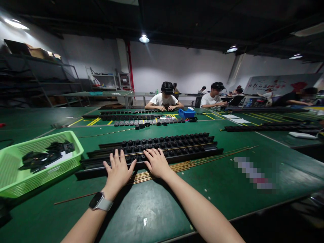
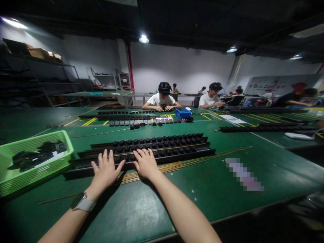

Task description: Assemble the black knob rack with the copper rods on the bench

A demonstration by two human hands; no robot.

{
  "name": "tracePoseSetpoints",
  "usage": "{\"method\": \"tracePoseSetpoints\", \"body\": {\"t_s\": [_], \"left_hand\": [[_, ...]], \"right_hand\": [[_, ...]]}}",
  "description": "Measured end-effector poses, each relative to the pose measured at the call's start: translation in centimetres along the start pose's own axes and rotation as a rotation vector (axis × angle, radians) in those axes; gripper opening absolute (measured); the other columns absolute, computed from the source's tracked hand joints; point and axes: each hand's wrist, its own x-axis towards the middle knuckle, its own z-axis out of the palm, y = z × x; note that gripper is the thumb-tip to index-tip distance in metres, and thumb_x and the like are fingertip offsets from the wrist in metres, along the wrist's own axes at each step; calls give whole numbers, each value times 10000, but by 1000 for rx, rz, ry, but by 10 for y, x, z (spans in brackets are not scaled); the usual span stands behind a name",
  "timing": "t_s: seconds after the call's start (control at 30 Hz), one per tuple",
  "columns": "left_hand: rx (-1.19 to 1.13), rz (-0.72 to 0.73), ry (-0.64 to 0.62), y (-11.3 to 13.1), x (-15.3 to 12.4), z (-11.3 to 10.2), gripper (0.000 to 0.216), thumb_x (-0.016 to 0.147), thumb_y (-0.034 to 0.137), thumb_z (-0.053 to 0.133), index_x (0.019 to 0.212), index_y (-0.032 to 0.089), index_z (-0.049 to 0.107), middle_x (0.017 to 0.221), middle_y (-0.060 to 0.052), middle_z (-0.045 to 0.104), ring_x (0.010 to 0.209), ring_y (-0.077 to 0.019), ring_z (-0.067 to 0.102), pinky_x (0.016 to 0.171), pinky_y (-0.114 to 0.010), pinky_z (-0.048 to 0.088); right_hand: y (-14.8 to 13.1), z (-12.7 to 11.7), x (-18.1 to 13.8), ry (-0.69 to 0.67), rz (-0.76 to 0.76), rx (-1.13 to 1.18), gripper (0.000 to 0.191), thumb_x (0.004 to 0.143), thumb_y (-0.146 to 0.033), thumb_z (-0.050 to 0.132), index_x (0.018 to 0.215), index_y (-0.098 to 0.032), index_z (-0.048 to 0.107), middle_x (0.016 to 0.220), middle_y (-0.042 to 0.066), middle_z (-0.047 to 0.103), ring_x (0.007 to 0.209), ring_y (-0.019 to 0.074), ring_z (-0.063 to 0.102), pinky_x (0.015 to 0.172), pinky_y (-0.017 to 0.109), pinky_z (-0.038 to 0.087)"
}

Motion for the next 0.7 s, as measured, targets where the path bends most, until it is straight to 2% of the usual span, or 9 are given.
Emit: {"method": "tracePoseSetpoints", "body": {"t_s": [0.2,0.37,0.7], "left_hand": [[-21,16,60,3,-1,-4,917,1039,633,369,1699,7,247,1770,-297,228,1645,-488,177,1270,-779,133],[-14,15,12,4,-3,-2,904,1035,632,390,1680,5,308,1762,-296,258,1630,-519,193,1253,-805,142],[-42,75,39,8,-3,-8,841,1052,578,391,1697,45,300,1749,-261,324,1629,-513,206,1254,-811,137]], "right_hand": [[0,0,0,-12,5,-1,571,1116,-431,508,1657,-260,438,1662,83,525,1524,304,425,1316,559,225],[0,1,0,-19,7,-12,568,1116,-435,509,1655,-267,442,1666,83,520,1529,302,421,1317,560,223],[-1,2,0,-12,8,-19,573,1112,-430,521,1655,-266,439,1665,81,522,1532,292,418,1320,553,224]]}}
